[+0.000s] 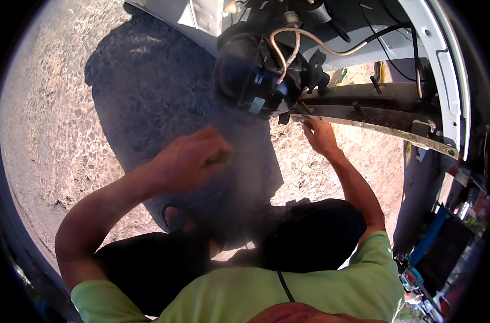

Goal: The person uses a screwdriver and pliers to disassemble a white appliance on the ground, eventually pulling out a black internal component by hand.

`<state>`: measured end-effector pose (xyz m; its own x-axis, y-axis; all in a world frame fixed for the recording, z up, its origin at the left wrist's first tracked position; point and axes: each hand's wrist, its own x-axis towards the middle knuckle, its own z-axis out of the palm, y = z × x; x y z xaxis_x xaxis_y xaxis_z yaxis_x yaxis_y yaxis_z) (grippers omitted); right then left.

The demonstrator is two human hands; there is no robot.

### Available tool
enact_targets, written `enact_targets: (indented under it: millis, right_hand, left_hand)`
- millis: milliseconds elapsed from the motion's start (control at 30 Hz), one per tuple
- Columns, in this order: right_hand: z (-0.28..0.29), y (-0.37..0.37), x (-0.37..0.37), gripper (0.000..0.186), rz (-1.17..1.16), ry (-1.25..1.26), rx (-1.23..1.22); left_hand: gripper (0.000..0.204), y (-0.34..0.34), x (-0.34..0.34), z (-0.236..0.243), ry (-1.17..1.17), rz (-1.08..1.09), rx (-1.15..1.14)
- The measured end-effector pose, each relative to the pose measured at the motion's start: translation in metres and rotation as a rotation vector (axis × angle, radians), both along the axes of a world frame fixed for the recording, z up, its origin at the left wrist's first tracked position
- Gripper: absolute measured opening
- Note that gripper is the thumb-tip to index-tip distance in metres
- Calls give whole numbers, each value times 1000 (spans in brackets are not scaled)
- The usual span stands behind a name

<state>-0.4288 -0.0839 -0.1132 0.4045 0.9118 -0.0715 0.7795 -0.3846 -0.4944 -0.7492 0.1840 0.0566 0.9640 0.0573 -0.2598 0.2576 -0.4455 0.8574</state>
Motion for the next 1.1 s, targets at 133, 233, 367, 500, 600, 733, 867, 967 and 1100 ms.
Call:
enact_targets:
  millis: [133, 233, 367, 500, 600, 733, 867, 967, 1100]
  right_hand:
    - [-8, 3, -2, 30, -260, 57, -100]
    - [-17, 6, 2, 34, -263, 58, -162]
    - [-15, 13, -4, 37, -258, 107, -132]
    - [-23, 14, -4, 36, -232, 140, -118]
    - [-30, 17, -10, 33, -290, 123, -71]
    - [-57, 0, -4, 35, -342, 70, -41]
    - [-40, 10, -10, 37, -413, 130, -160]
    - [-39, 5, -9, 35, -402, 131, -109]
    - [-38, -1, -4, 31, -350, 196, -58]
  left_hand:
    - [27, 4, 0, -4, 44, 8, -33]
    - [26, 6, 2, -11, 47, -1, -45]
    - [27, 7, 7, -13, 53, -1, -64]
    - [26, 5, 13, -16, 72, -2, -73]
    - [26, 4, 13, -20, 113, -8, -29]
    - [25, 0, 13, -39, 84, -44, 53]
    - [26, 2, 5, -59, 199, 4, 102]
    - [28, 11, 6, -66, 253, 61, 103]
    - [32, 23, 1, -65, 275, 69, 201]
